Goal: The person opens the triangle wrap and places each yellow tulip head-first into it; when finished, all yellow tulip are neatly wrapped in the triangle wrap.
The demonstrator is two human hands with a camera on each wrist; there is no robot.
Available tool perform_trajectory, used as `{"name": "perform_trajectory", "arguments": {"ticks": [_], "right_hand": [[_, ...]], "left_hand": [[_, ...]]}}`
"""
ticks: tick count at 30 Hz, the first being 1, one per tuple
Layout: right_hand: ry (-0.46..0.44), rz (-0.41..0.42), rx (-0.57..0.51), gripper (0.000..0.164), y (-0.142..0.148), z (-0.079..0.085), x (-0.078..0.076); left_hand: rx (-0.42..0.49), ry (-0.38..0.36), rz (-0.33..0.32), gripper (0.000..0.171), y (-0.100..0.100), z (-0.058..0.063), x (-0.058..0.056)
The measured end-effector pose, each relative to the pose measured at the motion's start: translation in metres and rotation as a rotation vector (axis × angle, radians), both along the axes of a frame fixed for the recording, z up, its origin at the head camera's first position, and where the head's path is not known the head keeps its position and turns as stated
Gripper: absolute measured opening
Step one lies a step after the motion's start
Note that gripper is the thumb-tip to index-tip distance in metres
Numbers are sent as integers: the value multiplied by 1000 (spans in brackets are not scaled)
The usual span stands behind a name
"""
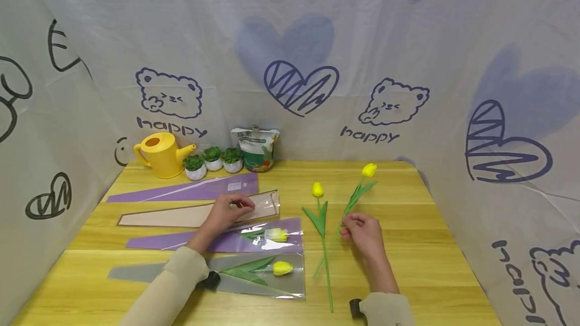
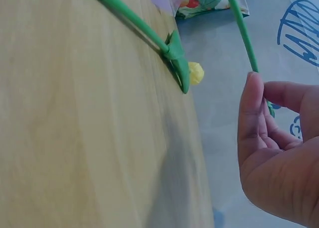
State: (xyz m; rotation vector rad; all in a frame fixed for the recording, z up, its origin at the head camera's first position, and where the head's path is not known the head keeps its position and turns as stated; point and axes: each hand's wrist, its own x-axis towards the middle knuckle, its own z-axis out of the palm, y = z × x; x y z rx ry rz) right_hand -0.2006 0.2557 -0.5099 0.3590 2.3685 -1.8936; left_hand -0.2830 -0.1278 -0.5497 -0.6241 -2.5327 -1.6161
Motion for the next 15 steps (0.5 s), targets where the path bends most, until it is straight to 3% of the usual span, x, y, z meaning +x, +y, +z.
{"name": "perform_trajectory", "arguments": {"ticks": [15], "right_hand": [[193,-233,-159,24,-14,7,-9]], "left_hand": [[17,-27,0,6,5,5,6]]}}
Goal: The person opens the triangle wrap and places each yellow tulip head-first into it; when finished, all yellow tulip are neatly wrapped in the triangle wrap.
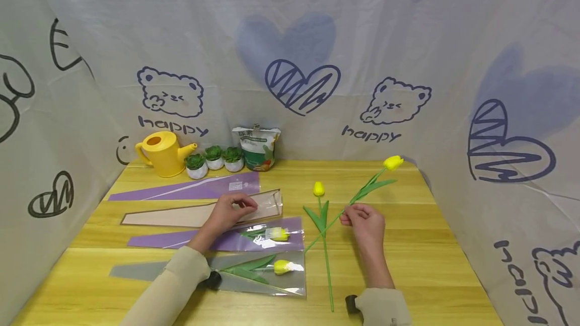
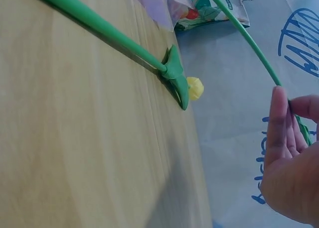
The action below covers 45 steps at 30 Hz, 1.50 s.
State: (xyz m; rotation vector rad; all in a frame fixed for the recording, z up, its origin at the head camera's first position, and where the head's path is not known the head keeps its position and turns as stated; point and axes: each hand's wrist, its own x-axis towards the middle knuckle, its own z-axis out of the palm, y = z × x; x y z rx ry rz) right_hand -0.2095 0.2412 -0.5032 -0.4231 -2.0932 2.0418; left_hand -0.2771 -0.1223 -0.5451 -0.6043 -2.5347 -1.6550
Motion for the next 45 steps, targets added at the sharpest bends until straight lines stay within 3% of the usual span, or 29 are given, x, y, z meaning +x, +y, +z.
{"name": "perform_trajectory", "arguments": {"ticks": [8,15,31,45], "right_hand": [[84,-141,-50,11,3,1,-1],[144,-164,-88,16,1,-2,-5],[144,-131,-203,19,-27,-5,-14],[29,-13,-205,21,-58,-15,-17]], "left_hand": [[2,12,-16,3,3,-3,0],[1,14,-16,4,3,-4,2],[12,29,-39,5,13,-6,9],[61,66,-59,9,22,-6,11]]}}
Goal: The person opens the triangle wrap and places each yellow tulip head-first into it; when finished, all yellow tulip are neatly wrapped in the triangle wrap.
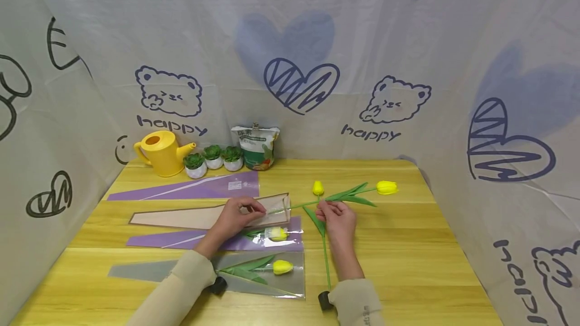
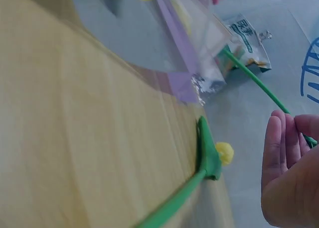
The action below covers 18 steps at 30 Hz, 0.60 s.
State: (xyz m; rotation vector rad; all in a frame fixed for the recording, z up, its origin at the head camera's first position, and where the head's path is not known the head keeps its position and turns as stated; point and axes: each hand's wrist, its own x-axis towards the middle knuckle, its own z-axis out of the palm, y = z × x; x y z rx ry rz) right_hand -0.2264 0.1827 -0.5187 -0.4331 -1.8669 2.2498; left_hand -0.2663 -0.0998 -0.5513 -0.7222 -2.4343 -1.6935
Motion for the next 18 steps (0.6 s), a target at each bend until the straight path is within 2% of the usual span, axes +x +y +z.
{"name": "perform_trajectory", "arguments": {"ticks": [4,9,15,18], "right_hand": [[-18,25,-14,20,-7,-5,0],[-21,45,17,20,-14,-8,0],[-12,74,63,19,-22,-10,1],[-19,83,70,20,-25,-10,2]], "left_hand": [[-3,1,1,7,4,1,0],[-25,-5,9,6,11,3,2],[-20,2,3,5,17,21,14],[-15,30,2,7,20,27,19]]}}
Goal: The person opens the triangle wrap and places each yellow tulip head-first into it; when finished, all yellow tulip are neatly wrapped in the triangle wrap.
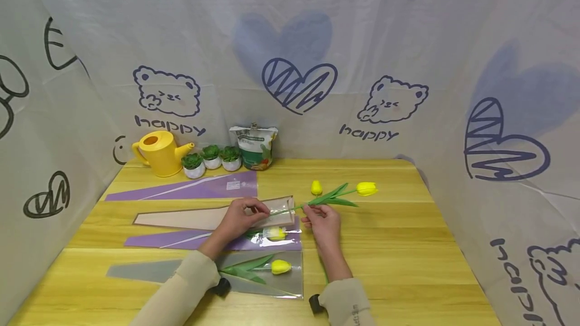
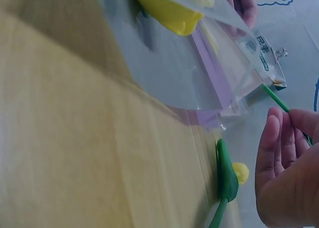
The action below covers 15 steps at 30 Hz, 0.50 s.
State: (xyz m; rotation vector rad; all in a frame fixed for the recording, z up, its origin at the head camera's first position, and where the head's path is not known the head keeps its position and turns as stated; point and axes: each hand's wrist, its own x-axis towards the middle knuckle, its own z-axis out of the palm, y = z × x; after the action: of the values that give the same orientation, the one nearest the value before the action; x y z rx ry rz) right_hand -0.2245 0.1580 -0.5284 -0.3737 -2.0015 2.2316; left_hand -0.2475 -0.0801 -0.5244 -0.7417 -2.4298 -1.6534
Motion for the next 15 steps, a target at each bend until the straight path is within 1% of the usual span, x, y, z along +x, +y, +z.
{"name": "perform_trajectory", "arguments": {"ticks": [4,9,15], "right_hand": [[-15,9,9,23,-4,0,0],[-38,27,14,23,-8,0,-1],[-68,33,8,23,-15,-4,-1]], "left_hand": [[9,8,8,8,2,1,2],[12,-27,11,5,5,2,2],[-10,-31,-2,8,2,-22,-13]]}}
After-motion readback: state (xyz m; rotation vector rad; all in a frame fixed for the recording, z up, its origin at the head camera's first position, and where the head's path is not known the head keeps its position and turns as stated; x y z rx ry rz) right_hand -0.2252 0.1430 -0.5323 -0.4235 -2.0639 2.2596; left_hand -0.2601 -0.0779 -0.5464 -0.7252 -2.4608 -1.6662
